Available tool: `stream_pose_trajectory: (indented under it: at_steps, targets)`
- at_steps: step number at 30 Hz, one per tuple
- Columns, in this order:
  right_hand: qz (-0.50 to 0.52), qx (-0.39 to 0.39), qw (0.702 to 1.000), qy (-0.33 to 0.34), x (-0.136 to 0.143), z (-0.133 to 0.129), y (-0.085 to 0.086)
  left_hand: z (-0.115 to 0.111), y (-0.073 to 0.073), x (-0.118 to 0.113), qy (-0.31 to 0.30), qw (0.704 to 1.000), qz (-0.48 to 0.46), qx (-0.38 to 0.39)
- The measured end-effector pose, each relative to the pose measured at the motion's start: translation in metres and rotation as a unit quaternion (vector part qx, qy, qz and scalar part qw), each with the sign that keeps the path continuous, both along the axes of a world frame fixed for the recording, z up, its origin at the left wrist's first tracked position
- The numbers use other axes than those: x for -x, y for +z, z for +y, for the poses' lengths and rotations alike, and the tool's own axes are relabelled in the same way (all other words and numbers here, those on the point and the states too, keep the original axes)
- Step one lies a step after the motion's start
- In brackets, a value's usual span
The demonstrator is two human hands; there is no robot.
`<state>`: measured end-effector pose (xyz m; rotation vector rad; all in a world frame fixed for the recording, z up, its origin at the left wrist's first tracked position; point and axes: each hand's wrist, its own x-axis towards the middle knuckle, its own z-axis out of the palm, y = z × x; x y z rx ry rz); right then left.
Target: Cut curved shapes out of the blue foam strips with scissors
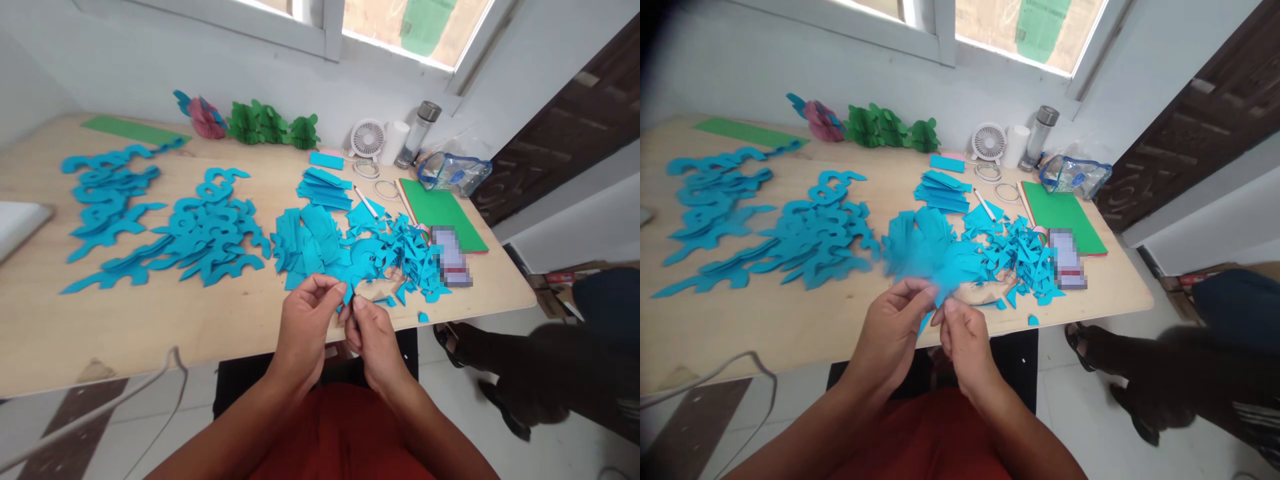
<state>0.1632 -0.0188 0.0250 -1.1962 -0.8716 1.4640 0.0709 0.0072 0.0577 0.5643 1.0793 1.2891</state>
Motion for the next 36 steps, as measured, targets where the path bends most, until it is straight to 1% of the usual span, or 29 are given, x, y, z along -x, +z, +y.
stream_pose_trajectory:
  at_steps: [6, 15, 21, 28, 32, 36]
  targets:
    - [-0.005, 0.004, 1.0, 0.0, -0.001, 0.0, 0.002, -0.002, 0.0, 0.0, -0.019, 0.999, -0.025, 0.007]
    - [-0.001, 0.02, 1.0, 0.017, -0.003, 0.004, 0.007, -0.001, 0.0, 0.007, -0.027, 1.0, 0.009, -0.012]
    - [-0.008, 0.029, 0.999, 0.025, -0.003, 0.004, 0.006, -0.001, -0.001, 0.01, -0.012, 1.0, 0.021, -0.006]
    - [-0.028, 0.021, 0.999, 0.028, -0.001, 0.004, 0.006, -0.002, -0.002, 0.012, -0.015, 1.0, 0.018, 0.004]
    - [-0.031, 0.024, 0.999, 0.038, -0.002, 0.003, 0.006, 0.002, -0.002, 0.016, -0.01, 1.0, 0.024, 0.006]
    - [-0.029, 0.024, 0.998, 0.041, -0.002, 0.002, 0.005, 0.006, -0.003, 0.022, -0.028, 0.998, 0.044, -0.017]
